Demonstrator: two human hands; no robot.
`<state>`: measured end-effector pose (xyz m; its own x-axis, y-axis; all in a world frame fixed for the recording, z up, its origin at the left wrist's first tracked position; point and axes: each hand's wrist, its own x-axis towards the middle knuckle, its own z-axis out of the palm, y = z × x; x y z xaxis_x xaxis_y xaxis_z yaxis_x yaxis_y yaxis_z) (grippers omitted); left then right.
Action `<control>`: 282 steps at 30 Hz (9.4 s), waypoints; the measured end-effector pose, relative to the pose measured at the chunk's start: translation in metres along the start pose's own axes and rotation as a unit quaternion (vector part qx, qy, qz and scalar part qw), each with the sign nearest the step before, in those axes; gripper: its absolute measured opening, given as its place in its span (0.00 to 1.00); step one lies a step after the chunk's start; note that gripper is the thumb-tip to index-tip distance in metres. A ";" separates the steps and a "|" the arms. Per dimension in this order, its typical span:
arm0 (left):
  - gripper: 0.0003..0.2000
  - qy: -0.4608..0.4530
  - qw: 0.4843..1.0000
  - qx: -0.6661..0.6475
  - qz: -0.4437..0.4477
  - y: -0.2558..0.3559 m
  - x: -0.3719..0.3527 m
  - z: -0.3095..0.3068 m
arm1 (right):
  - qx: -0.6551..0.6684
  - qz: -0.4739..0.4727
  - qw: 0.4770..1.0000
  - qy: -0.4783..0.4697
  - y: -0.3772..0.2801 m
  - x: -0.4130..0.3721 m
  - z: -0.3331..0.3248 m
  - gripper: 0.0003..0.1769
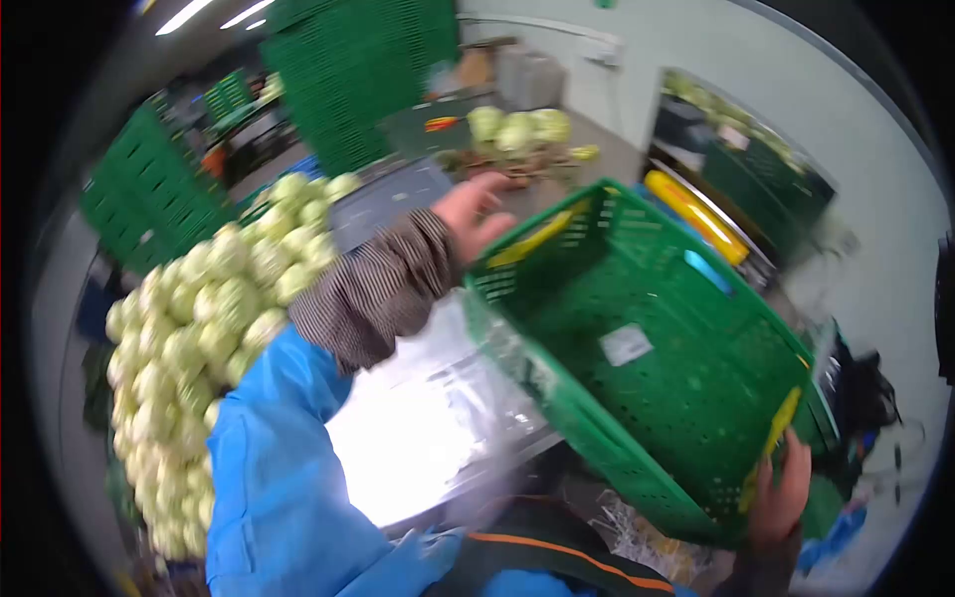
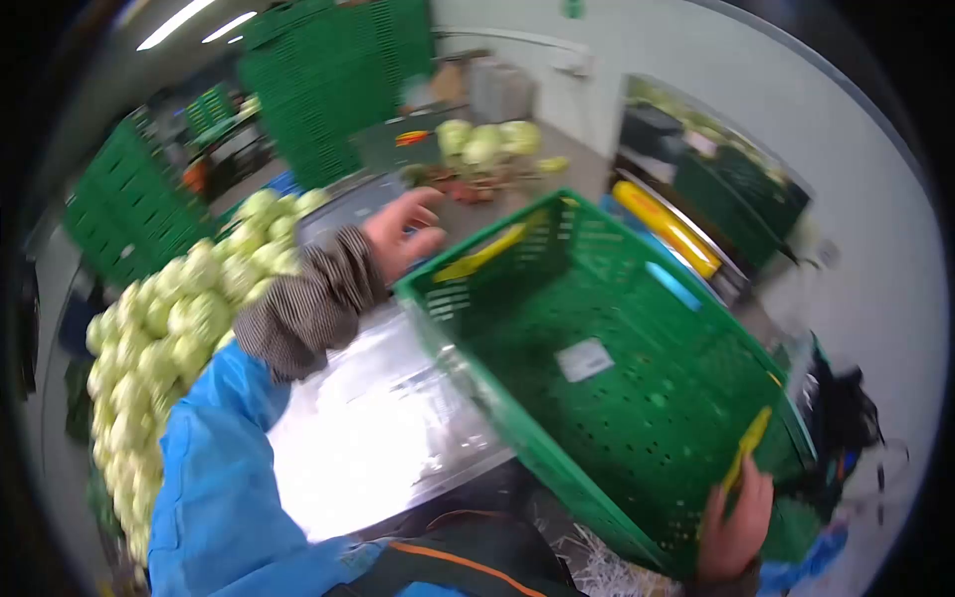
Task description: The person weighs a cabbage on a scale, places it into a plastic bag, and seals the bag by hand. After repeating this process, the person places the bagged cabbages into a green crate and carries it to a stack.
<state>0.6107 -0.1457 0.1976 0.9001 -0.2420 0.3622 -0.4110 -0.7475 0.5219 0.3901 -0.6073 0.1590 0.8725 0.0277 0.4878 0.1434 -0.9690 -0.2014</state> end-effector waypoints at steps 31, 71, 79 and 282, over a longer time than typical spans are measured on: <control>0.25 0.550 0.565 -0.304 -0.535 -0.208 -0.938 -0.110 | 0.287 -0.477 0.542 -0.629 -0.771 -0.253 0.210 0.41; 0.14 0.119 0.725 -0.461 -0.497 -0.150 -0.479 0.018 | 0.321 0.052 0.876 -0.356 -0.556 0.335 0.403 0.65; 0.14 -0.088 0.885 -0.207 -0.407 -0.126 -0.491 -0.002 | 0.249 0.030 0.876 -0.411 -0.558 0.333 0.417 0.72; 0.34 0.395 0.672 -0.483 -0.399 -0.184 -0.624 0.009 | 0.347 0.009 0.843 -0.410 -0.496 -0.220 0.333 0.14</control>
<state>0.1260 0.1376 -0.1319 0.6896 0.6856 -0.2333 -0.0881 0.3991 0.9127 0.2825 -0.0511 -0.1310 0.8662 0.4512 -0.2147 0.1174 -0.6014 -0.7902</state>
